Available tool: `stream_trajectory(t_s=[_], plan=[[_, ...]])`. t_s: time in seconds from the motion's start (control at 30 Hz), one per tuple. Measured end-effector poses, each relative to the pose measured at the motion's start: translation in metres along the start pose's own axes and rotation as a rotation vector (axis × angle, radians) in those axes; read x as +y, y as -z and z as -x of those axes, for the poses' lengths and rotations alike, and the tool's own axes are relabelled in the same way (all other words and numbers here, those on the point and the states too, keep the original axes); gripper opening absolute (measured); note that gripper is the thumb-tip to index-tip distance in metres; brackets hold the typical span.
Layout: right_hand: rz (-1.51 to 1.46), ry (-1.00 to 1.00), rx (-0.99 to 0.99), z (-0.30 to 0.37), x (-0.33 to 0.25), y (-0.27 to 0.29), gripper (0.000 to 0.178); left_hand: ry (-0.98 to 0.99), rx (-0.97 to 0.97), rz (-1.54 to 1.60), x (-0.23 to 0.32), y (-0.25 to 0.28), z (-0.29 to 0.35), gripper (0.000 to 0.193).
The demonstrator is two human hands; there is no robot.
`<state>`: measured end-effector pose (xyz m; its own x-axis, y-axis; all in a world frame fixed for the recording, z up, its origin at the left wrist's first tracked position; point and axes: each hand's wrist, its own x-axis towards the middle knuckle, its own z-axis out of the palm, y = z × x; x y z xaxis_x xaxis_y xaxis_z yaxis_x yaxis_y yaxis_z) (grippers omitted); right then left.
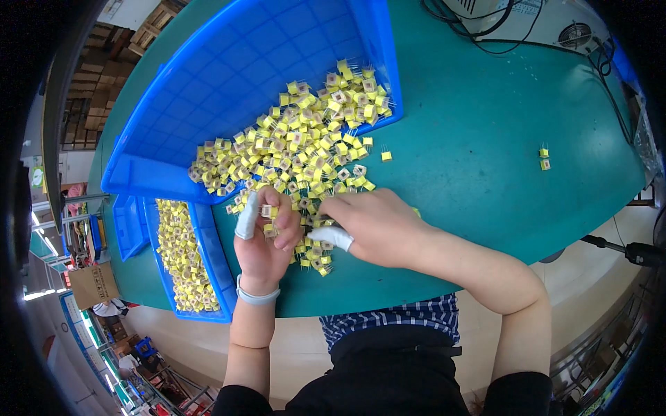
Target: The person picks up a transformer from a blue bin, trims its pins using shears, and places the finished component into a separate blue bin.
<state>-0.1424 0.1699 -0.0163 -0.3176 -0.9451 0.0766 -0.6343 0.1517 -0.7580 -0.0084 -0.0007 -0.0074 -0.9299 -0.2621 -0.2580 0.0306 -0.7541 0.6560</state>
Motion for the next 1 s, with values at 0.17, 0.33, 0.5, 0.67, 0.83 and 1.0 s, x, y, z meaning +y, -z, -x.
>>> stream_trajectory(t_s=[0.17,0.33,0.5,0.67,0.83,1.0], plan=[[0.104,0.114,-0.101,0.003,0.001,0.002,0.024,0.01,-0.004,0.075,0.002,0.004,-0.002,0.038],[0.226,0.229,-0.113,0.004,0.0,0.005,0.018,0.044,-0.134,0.161,0.002,0.011,-0.003,0.034],[0.2,0.205,-0.192,0.009,-0.004,-0.001,0.016,0.117,-0.119,0.105,0.003,0.003,0.0,0.027],[0.168,0.199,-0.173,0.009,-0.004,-0.001,0.018,0.096,-0.091,-0.034,0.002,0.0,0.0,0.022],[0.168,0.15,-0.092,0.008,0.001,0.001,0.022,0.102,-0.078,-0.074,0.001,0.001,-0.001,0.023],[0.139,0.005,-0.071,0.005,0.0,0.005,0.026,0.097,-0.074,-0.084,0.002,0.0,-0.001,0.023]])
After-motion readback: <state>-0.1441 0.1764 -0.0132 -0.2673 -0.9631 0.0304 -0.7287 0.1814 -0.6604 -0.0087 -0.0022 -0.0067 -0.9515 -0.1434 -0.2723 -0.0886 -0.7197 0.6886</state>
